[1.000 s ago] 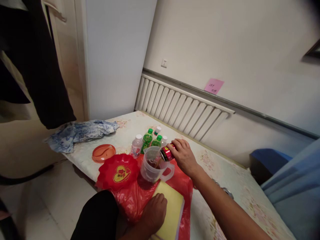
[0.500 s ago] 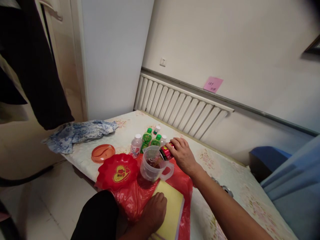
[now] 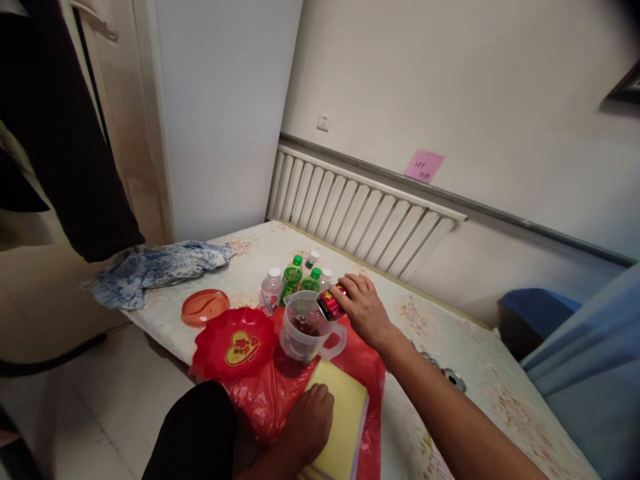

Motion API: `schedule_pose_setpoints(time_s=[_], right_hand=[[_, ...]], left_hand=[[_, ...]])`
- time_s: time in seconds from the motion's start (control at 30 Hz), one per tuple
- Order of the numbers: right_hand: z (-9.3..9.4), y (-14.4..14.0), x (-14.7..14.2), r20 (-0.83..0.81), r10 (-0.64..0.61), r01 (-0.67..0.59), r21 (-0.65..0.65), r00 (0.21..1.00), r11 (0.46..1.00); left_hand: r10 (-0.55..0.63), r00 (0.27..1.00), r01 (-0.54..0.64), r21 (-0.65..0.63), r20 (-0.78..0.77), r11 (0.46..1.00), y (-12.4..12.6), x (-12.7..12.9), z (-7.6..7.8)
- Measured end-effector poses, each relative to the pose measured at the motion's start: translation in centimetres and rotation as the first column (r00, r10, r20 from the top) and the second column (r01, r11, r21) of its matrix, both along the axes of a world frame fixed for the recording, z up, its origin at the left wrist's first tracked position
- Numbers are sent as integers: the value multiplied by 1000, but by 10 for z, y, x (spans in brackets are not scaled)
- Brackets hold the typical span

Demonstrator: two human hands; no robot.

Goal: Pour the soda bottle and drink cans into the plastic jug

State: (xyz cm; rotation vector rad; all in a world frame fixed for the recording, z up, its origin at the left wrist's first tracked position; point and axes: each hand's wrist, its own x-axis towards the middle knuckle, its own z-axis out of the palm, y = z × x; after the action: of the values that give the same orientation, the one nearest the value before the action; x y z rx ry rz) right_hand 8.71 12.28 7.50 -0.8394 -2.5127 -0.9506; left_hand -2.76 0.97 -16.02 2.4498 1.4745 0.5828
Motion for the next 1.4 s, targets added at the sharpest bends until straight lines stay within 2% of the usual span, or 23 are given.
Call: schedule_pose_setpoints(time_s=[0.37, 1.17, 1.4], right_hand=[[-2, 0, 1, -11, 10, -10, 14, 1000, 1000], [-4, 1, 0, -34, 14, -14, 3, 999, 1000], [-8, 2, 1, -108, -7, 1, -52, 994, 999]], left_hand=[[-2, 1000, 2, 1, 6, 1000, -1, -1, 4], [-21, 1000, 21, 13, 17, 1000, 1, -1, -3], [-13, 1000, 13, -3, 28, 1000, 1, 0, 1]])
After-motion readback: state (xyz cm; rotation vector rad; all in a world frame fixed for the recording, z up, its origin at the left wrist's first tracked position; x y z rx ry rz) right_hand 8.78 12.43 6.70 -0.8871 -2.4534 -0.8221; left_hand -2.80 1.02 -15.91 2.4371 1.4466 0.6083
